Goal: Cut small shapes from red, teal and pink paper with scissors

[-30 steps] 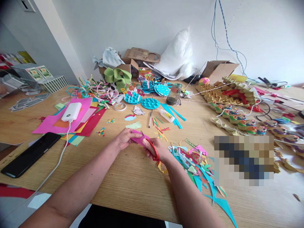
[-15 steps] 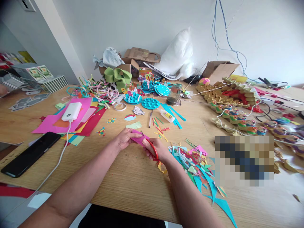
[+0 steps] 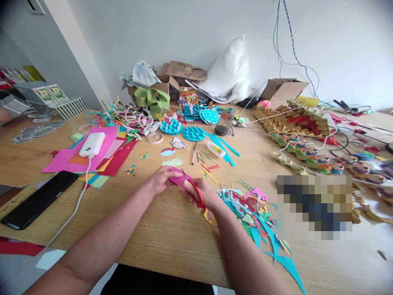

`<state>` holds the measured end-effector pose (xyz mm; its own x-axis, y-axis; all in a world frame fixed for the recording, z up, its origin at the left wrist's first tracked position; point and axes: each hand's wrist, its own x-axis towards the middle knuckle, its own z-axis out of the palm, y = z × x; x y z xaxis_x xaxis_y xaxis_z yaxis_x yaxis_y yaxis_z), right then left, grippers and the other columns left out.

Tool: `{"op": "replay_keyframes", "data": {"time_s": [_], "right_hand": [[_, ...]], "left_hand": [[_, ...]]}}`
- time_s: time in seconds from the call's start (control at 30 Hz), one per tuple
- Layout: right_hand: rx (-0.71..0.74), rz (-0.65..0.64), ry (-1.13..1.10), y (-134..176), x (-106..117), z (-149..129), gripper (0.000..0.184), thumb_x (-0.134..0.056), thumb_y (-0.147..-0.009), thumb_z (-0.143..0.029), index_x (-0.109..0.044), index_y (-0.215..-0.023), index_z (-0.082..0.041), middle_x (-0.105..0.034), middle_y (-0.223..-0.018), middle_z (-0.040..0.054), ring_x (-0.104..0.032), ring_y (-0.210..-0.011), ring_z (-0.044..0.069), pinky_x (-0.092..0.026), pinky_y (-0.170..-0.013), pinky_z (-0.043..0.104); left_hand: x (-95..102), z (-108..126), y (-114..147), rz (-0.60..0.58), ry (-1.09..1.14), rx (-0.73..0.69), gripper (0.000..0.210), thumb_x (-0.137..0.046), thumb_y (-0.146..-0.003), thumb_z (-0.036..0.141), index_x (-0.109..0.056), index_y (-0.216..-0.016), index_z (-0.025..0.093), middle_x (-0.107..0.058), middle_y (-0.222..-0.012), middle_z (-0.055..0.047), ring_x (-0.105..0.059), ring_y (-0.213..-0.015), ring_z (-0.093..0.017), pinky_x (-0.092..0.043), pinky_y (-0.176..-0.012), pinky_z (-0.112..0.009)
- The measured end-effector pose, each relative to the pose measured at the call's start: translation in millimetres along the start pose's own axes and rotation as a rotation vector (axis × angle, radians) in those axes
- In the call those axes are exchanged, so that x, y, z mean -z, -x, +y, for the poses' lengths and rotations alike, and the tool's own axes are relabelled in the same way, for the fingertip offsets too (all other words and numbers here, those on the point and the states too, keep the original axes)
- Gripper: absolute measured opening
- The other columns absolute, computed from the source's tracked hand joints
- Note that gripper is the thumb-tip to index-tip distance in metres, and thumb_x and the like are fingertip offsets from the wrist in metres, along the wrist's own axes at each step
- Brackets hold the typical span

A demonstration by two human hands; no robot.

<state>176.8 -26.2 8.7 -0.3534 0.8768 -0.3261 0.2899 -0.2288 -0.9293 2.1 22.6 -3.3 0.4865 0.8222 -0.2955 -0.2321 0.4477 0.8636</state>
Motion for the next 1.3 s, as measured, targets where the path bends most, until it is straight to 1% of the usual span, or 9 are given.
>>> {"op": "replay_keyframes", "data": {"time_s": [0.3, 0.53, 0.63, 0.8, 1.03, 1.17, 1.3], "right_hand": [[0.001, -0.035, 0.019, 0.5, 0.9, 0.6, 0.057, -0.059, -0.069, -0.071, -0.053, -0.066, -0.015, -0.054, -0.051, -0.0011, -0.048, -0.039, 0.008, -0.034, -0.035, 0.019], [0.003, -0.036, 0.018, 0.7, 0.7, 1.0, 0.055, -0.059, -0.071, -0.069, -0.053, -0.067, -0.015, -0.053, -0.049, -0.0022, -0.047, -0.036, 0.007, -0.032, -0.034, 0.018], [-0.006, -0.027, 0.017, 1.0, -0.2, -0.2, 0.055, -0.061, -0.069, -0.070, -0.052, -0.065, -0.016, -0.052, -0.048, -0.0027, -0.046, -0.035, 0.007, -0.031, -0.034, 0.018], [-0.005, 0.000, 0.012, 0.7, -2.3, -4.0, 0.056, -0.062, -0.066, -0.071, -0.050, -0.062, -0.016, -0.050, -0.045, -0.0030, -0.044, -0.034, 0.007, -0.032, -0.033, 0.018], [0.002, 0.014, 0.001, 0.5, -3.7, -4.4, 0.056, -0.061, -0.067, -0.071, -0.050, -0.062, -0.016, -0.050, -0.044, -0.0026, -0.044, -0.034, 0.007, -0.031, -0.033, 0.017], [-0.001, 0.009, 0.001, 0.3, -3.2, -1.7, 0.055, -0.062, -0.067, -0.070, -0.050, -0.064, -0.016, -0.051, -0.045, -0.0027, -0.045, -0.035, 0.007, -0.032, -0.034, 0.017], [0.019, -0.023, 0.007, -0.8, -1.7, 1.5, 0.054, -0.063, -0.068, -0.068, -0.052, -0.067, -0.015, -0.053, -0.048, -0.0019, -0.046, -0.036, 0.007, -0.032, -0.035, 0.017]], "left_hand": [[-0.1, 3.3, 2.8, -0.041, -0.033, -0.009, 0.029, -0.080, -0.051, 0.030, -0.068, -0.068, 0.009, -0.068, -0.067, -0.007, -0.062, -0.062, -0.016, -0.048, -0.069, -0.030], [2.9, 1.4, -0.4, -0.006, -0.012, -0.016, 0.027, -0.081, -0.049, 0.026, -0.067, -0.065, 0.009, -0.066, -0.064, -0.005, -0.059, -0.058, -0.012, -0.047, -0.065, -0.027], [2.9, 1.5, -0.2, 0.004, 0.000, -0.015, 0.028, -0.081, -0.048, 0.025, -0.067, -0.065, 0.009, -0.066, -0.063, -0.004, -0.058, -0.058, -0.012, -0.047, -0.064, -0.027], [1.2, 1.0, 0.2, 0.013, 0.039, -0.014, 0.029, -0.081, -0.050, 0.025, -0.067, -0.069, 0.009, -0.067, -0.067, -0.005, -0.059, -0.061, -0.013, -0.049, -0.067, -0.028], [-3.8, -1.4, 0.4, 0.052, 0.128, -0.002, 0.031, -0.081, -0.049, 0.023, -0.063, -0.071, 0.011, -0.065, -0.068, -0.003, -0.058, -0.060, -0.012, -0.048, -0.063, -0.027], [-4.2, -2.2, 0.1, 0.052, 0.110, -0.023, 0.030, -0.080, -0.049, 0.023, -0.062, -0.069, 0.011, -0.064, -0.066, -0.002, -0.057, -0.060, -0.012, -0.047, -0.063, -0.026], [-3.8, -0.7, 0.5, 0.058, 0.069, -0.049, 0.030, -0.080, -0.048, 0.021, -0.062, -0.070, 0.011, -0.064, -0.065, -0.001, -0.057, -0.059, -0.012, -0.046, -0.062, -0.026]]}}
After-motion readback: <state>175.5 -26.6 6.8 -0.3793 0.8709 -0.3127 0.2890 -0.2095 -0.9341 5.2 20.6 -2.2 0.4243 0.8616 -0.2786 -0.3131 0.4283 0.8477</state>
